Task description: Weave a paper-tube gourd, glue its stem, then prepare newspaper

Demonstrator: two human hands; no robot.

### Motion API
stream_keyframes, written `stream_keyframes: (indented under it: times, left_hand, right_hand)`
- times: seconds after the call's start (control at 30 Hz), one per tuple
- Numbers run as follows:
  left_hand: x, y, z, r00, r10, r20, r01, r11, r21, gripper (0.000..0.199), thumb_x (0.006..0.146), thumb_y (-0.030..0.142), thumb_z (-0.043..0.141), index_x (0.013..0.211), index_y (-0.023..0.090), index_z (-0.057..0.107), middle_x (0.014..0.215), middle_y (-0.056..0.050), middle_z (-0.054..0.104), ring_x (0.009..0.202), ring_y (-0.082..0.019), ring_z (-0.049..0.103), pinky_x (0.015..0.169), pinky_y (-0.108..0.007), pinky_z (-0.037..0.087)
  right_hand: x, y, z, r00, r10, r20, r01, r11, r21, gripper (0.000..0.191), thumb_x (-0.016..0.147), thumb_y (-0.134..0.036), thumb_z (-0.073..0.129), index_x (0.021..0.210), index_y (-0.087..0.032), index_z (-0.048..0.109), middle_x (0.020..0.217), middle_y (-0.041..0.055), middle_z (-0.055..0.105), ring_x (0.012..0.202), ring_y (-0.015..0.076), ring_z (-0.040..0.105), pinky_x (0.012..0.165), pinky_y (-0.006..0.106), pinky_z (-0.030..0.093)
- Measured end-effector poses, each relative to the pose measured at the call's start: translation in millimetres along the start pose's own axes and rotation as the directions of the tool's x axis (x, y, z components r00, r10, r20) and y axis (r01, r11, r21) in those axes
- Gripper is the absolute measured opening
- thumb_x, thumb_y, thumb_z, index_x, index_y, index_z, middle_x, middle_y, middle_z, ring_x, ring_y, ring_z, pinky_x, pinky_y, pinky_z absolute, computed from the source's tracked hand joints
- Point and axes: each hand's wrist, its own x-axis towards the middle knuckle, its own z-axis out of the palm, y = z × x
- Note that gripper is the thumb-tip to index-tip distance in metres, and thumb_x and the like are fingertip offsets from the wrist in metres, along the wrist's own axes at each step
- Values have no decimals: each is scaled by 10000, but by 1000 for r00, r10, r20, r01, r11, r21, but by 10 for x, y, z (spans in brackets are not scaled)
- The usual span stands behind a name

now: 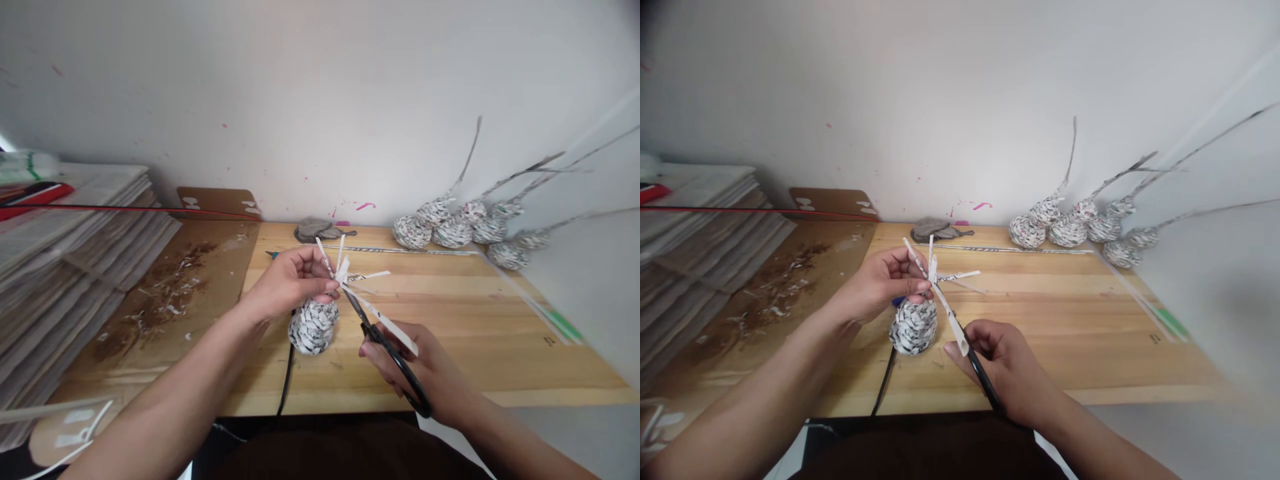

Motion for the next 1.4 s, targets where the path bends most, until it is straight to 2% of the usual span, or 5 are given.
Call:
stream_keyframes:
  times: [0.27,0.47,0.63,0.73,1.4]
  left_hand:
    - [-10,-7,-6,1000,-13,25,13,1000,4,272,687,118,828,855,133,616,713,-55,744,609,-142,714,558,-211,580]
    - [-18,0,14,999,-11,43,11,1000,0,247,693,114,828,842,124,631,709,-51,739,595,-119,695,552,-192,569]
    - [-21,1,11,998,-14,61,14,1000,-1,245,699,111,827,851,126,635,707,-34,733,608,-116,701,556,-185,575]
    - [-22,-7,-1,997,-11,81,13,1000,-15,242,699,101,824,848,127,635,690,-22,725,616,-121,709,559,-187,581]
    - [-28,-24,-4,995,8,102,-4,999,-32,228,703,116,826,830,136,638,686,-15,711,600,-109,692,559,-187,572]
  right_hand:
    - [-21,8,40,998,-39,-44,35,995,-91,422,778,-506,730,640,-218,454,625,-42,341,602,115,301,530,256,262]
    - [-12,146,68,993,-98,-66,84,980,-180,379,834,-455,671,654,-225,429,632,-45,344,594,120,316,536,251,295]
    - [-15,256,-9,989,-137,-53,124,971,-206,278,890,-445,636,761,-214,549,689,-29,475,653,139,454,602,257,388]
    - [-18,231,-99,988,-152,-23,143,964,-226,249,898,-447,635,824,-212,600,754,-4,569,711,162,535,652,272,447]
    - [-51,48,-239,988,-151,-17,138,938,-318,380,864,-561,650,741,-209,575,700,8,562,662,160,543,582,269,453]
